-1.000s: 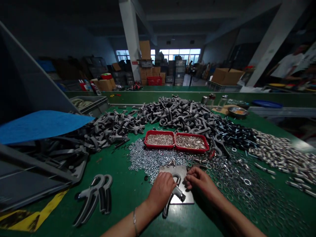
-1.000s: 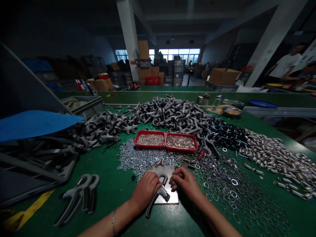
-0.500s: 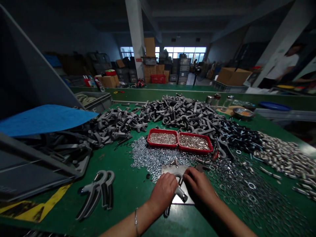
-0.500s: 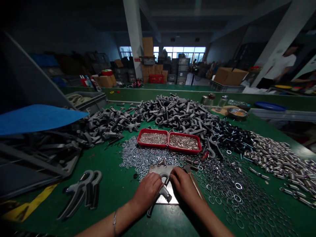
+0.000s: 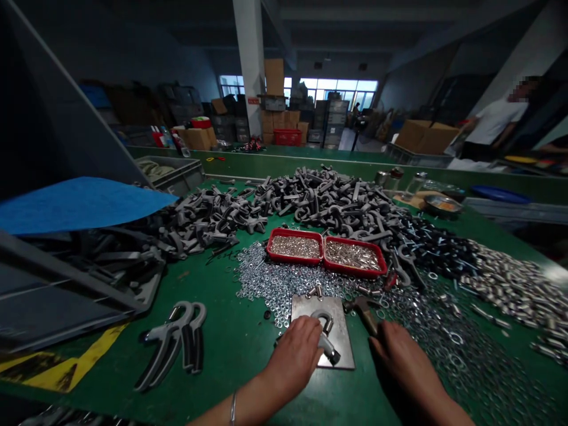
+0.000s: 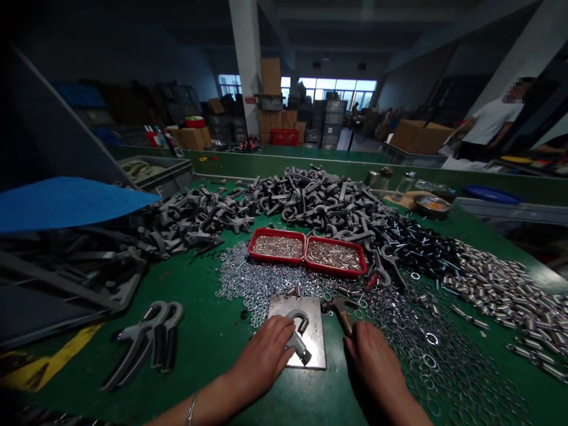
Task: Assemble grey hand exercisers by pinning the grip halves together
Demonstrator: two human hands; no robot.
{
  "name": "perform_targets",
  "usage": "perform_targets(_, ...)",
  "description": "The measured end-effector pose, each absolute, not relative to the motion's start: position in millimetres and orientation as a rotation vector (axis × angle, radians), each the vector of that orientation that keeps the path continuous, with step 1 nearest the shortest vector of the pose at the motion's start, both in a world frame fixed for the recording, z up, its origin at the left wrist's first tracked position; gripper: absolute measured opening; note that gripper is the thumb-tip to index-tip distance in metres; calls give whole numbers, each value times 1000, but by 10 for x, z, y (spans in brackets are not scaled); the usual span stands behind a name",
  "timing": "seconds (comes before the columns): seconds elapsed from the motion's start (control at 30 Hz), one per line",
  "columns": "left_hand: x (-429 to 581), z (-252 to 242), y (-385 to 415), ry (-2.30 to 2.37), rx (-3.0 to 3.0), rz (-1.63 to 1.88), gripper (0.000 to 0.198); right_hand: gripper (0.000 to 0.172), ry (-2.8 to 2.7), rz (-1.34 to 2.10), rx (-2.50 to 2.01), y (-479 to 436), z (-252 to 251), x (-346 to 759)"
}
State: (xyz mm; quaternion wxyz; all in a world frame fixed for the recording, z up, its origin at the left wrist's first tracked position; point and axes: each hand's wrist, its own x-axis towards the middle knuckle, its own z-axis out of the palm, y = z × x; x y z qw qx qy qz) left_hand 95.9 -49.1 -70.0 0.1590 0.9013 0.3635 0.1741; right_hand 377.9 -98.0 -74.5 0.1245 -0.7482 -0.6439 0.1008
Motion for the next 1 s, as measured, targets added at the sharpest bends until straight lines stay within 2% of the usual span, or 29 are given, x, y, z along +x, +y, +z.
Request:
perform_targets(0.3,944,-725,-489,1018,2540,647,31,39,-1583,794,-1792,-1165,-348,3485)
perform_targets(0.53,960,-740,-497,1012,2512,624,30,32,-1706,1036,-1776,-1049,-299,3391)
perform_targets(0.6,947,-775,-524,1044,2489,655,39,32,-1685,1056,-1758,-1046,-226,3387)
perform_targets(0.77,929,-803,-611,1335,2384,734,85,33,-1695,964,-1712,-1098,-11,3142)
perform_targets(0.9,963,-764,-655,1400,2328,643,97,27,-1870,1052,-1808,-1012,-100,3082)
perform_targets(1.0,982,-794,-701,1401,2419,611,102,32,-1696,1197,-1698,-1021,-306,3209)
